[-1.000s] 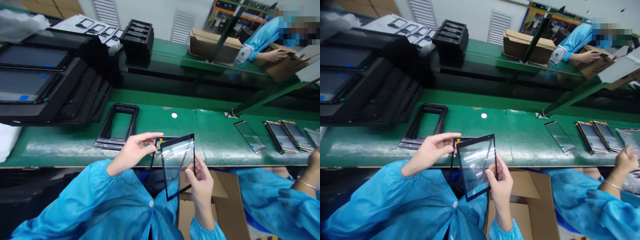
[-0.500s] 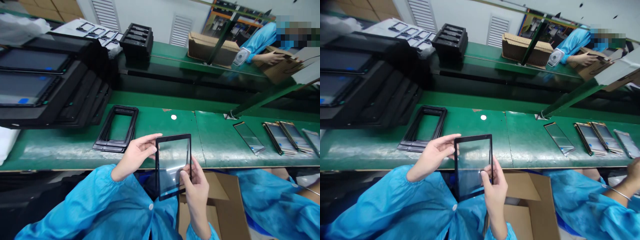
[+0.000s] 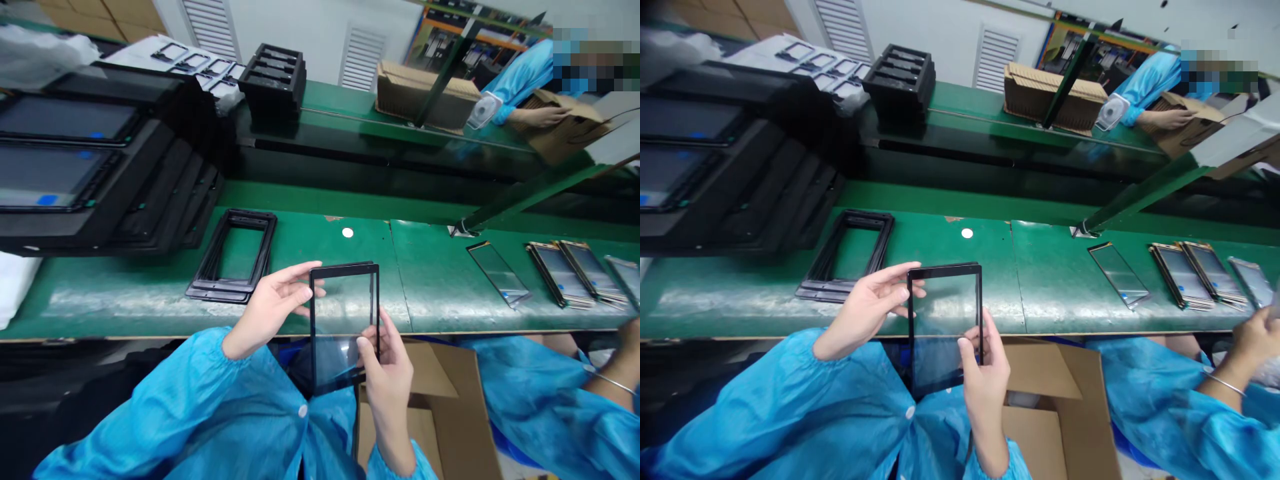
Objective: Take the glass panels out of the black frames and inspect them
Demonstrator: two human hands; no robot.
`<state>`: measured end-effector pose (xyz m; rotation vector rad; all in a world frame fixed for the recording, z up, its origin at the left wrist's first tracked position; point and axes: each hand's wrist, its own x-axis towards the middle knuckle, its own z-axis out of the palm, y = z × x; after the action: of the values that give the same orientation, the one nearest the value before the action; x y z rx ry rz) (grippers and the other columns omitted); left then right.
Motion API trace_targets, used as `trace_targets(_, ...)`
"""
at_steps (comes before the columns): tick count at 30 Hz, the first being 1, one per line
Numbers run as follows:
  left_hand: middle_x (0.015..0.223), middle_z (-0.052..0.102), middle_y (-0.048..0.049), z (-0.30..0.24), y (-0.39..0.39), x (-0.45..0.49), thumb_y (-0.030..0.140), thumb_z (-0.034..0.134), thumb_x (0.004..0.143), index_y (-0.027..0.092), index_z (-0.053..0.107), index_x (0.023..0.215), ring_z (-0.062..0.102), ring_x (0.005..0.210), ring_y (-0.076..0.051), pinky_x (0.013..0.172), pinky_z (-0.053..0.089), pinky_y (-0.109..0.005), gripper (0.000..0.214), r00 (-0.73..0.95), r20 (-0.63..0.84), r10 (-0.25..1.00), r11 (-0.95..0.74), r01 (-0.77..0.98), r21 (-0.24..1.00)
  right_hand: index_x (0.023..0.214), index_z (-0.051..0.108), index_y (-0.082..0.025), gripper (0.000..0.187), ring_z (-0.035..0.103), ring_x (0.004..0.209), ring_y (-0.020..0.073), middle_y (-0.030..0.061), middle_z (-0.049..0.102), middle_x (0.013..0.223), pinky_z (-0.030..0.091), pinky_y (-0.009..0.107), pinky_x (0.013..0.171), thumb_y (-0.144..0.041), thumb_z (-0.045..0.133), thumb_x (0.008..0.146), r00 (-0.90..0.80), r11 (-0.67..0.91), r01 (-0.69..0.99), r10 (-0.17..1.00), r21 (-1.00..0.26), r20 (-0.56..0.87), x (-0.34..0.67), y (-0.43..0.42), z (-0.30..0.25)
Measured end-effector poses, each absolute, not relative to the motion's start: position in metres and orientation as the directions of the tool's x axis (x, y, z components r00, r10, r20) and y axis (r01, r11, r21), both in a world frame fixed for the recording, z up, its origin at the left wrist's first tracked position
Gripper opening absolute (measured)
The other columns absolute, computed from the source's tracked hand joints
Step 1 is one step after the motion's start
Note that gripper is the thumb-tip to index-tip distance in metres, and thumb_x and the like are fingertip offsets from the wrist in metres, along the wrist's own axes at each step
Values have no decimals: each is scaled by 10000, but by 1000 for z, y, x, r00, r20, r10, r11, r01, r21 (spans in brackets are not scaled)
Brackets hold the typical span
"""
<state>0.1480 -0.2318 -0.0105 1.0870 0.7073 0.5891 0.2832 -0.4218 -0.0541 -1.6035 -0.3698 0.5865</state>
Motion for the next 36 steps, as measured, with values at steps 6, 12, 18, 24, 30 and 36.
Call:
trace_targets(6, 1280, 794, -123, -8, -233, 150, 397, 867, 872, 286, 761, 1357, 802, 1106, -337, 651, 685, -262, 509, 628, -219, 747, 342, -80, 936, 1515, 620, -245, 613, 678, 837, 196, 66, 710, 1023, 608, 324, 717, -392, 766, 939, 819, -172, 30, 569, -985, -74, 283, -426, -57)
trace_targets(12, 915, 858, -102, 10, -237, 142, 402, 887, 825, 240, 827, 1253, 843, 939, -329, 627, 683, -276, 461, 628, -226, 745, 239, 65, 969, 1508, 615, -296, 551, 622, 1353, 322, 132, 608, 1512, 521, 520, 1114, -366, 717, 971, 820, -71, 223, 553, -972, 148, 313, -411, -28)
trace_targets(18, 848, 862, -97, 23, -240, 126, 429, 876, 826, 267, 852, 1195, 848, 800, -281, 613, 673, -261, 404, 685, -186, 704, 162, 100, 982, 1173, 798, -223, 319, 798, 691, 233, 61, 836, 796, 663, 392, 778, -422, 785, 925, 713, 5, -130, 696, -992, -89, 332, -393, -3)
trace_targets(24, 923, 867, -115, 16, -238, 121, 468, 817, 890, 225, 817, 1271, 845, 861, -296, 664, 681, -286, 452, 678, -204, 706, 110, 180, 978, 965, 815, -198, 276, 785, 563, 222, 58, 825, 716, 665, 320, 599, -450, 852, 858, 760, 79, -160, 646, -984, -72, 322, -390, 4)
trace_targets(30, 1464, 710, -88, 27, -242, 138, 334, 734, 939, 308, 700, 1452, 700, 1305, -338, 1114, 559, -450, 516, 833, 142, 534, -535, 203, 820, 1017, 815, -212, 229, 821, 650, 225, 49, 841, 755, 682, 302, 671, -373, 854, 860, 680, 43, -131, 731, -990, -58, 307, -382, 8)
trace_targets(36, 1038, 844, -44, 31, -239, 141, 341, 658, 1001, 282, 653, 1394, 812, 784, -223, 660, 640, -271, 397, 851, -164, 499, -155, 274, 949, 937, 855, -214, 346, 841, 879, 259, 85, 863, 917, 669, 345, 844, -547, 766, 921, 481, -107, -154, 860, -982, -169, 337, -393, 2)
